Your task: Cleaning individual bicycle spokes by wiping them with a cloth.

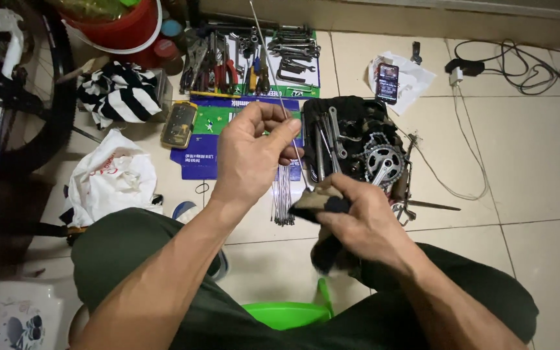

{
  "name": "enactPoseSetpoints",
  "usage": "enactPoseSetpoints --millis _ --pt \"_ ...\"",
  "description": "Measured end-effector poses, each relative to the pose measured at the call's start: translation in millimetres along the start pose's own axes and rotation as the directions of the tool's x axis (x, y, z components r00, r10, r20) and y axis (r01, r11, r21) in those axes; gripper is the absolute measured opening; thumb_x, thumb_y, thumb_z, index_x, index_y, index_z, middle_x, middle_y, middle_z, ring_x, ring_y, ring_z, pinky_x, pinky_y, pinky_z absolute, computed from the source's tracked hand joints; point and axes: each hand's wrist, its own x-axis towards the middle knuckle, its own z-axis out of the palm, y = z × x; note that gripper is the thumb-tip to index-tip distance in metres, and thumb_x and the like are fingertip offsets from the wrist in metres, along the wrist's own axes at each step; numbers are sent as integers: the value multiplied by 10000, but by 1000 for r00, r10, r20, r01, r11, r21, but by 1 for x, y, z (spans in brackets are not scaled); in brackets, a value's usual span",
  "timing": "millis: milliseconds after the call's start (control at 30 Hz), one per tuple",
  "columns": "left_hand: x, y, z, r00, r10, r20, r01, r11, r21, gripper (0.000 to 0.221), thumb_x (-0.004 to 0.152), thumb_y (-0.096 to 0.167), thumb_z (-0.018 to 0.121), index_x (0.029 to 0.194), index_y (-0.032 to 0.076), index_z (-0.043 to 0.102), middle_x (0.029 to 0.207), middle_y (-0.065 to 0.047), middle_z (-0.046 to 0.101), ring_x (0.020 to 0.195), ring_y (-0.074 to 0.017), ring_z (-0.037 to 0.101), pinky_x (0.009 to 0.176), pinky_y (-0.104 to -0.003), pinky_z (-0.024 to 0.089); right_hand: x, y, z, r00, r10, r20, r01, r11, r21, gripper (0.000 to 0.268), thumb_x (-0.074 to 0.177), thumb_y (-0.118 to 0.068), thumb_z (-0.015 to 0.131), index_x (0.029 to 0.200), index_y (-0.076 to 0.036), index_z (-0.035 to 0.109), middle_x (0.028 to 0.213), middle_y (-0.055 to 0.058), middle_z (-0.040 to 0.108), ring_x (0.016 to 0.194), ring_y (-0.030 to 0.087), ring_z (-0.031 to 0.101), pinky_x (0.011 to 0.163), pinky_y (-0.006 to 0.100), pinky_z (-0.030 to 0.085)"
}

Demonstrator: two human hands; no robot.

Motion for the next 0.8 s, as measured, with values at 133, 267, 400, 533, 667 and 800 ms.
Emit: enactPoseSetpoints --millis 133,267,400,533,667,800 --pt "-11 2 14 999 -37 17 37 998 42 208 899 115 738 1021 -22 639 771 -157 703 574 -224 740 457 -264 621 12 2 -5 991 -72 -110 64 995 -74 358 709 -73 792 1064 -91 753 723 219 702 681 334 701 662 455 543" --pt "-9 6 5 1000 -6 -3 6 1000 10 153 912 89 723 1000 -6 640 777 -156 698 584 -253 756 472 -295 646 2 0 0 994 -35 -101 28 998 -64 382 662 -95 815 1041 -110 764 717 205 716 691 343 729 674 439 571" --pt "-3 35 -5 991 33 -132 -41 997 -59 164 949 98 667 1056 1 589 839 -122 656 648 -258 761 542 -313 675 -6 -20 -9 975 -12 -221 40 992 123 385 736 -38 692 1119 -58 737 785 249 694 767 382 691 768 498 564" --pt "10 23 -11 979 -42 -201 -34 933 -358 113 982 101 611 1003 7 553 827 -127 652 752 -344 780 685 -422 694 21 40 -18 817 151 -556 168 861 480 165 954 -51 585 1102 -43 657 719 151 613 612 288 706 520 368 592" --pt "-2 12 7 953 -217 -210 61 819 -571 140 991 87 614 1050 11 512 962 -166 668 946 -364 758 850 -456 641 17 4 9 844 200 -498 119 835 537 232 892 -71 631 1108 -36 710 816 159 644 705 283 683 640 431 596" --pt "-17 -11 24 967 -216 -136 109 832 -544 147 960 53 663 1025 26 534 958 -185 718 912 -384 767 858 -496 638 34 7 9 855 224 -467 86 829 553 215 916 -104 641 1097 -55 747 765 208 700 691 266 667 666 419 582"
